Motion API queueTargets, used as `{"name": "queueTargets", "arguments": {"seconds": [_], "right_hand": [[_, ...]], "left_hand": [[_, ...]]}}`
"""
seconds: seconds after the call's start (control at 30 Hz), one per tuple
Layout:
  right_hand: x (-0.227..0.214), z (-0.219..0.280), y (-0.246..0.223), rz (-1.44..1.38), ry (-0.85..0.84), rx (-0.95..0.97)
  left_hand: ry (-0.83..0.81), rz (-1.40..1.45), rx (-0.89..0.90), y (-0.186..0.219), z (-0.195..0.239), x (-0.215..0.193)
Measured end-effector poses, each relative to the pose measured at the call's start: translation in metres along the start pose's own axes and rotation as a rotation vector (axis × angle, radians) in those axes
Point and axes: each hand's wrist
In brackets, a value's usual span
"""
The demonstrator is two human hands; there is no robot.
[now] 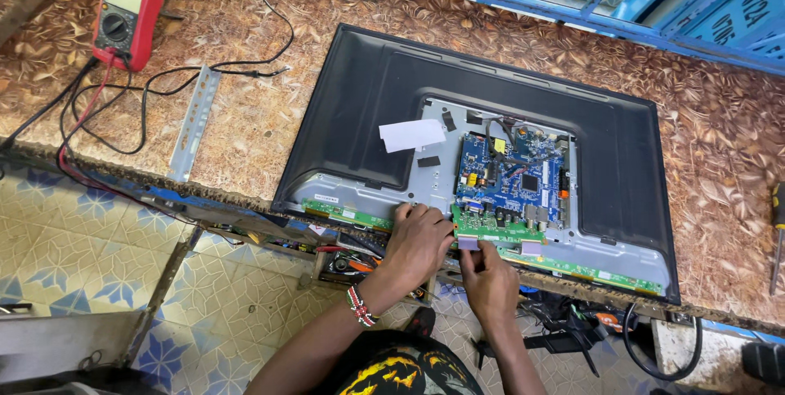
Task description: The person removes a metal bracket from the back of a television and sets it aside. They then disconnect a ribbon cable and remove a green circuit board from the television's chassis, placing it on the workbench. Finally, the person picks up a small white plastic piece from the television frame.
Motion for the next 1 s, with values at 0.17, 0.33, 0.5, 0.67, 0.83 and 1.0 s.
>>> {"name": "queueTargets", "arguments": {"seconds": [0.17,0.33,0.5,0.67,0.83,1.0], "right_hand": [[0.001,0.002,-0.004,-0.132,0.027,0.120],[-0.015,0.000,-0.048,-0.303,0.008,0.338],[-0.024,-0.009,-0.068,-0.579,-0.039,0.439],[-0.018,-0.012,-0.043,-0.775,-0.037,0.422],[-0.021,-0.012,-0.047,-0.804,-0.048,0.404],[-0.023,-0.015,-0.052,-0.778,-0.076,0.445]], "left_hand": [[0.019,0.012,0.005,0.000,0.000,-0.001],[-0.011,0.025,0.002,0.000,0.000,-0.003],[0.043,0.002,0.011,-0.002,-0.001,0.004],[0.091,0.044,0.038,-0.006,0.001,0.019],[0.118,0.037,0.041,-0.008,0.003,0.037],[0.145,0.028,0.023,-0.008,0.001,0.043]]}}
Point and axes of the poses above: each hand's wrist, its own z-axis away from the middle knuckle, its own x-axis out of the palm, y = z × x, and after that the axes turned 14 degrees about -z, right-handed
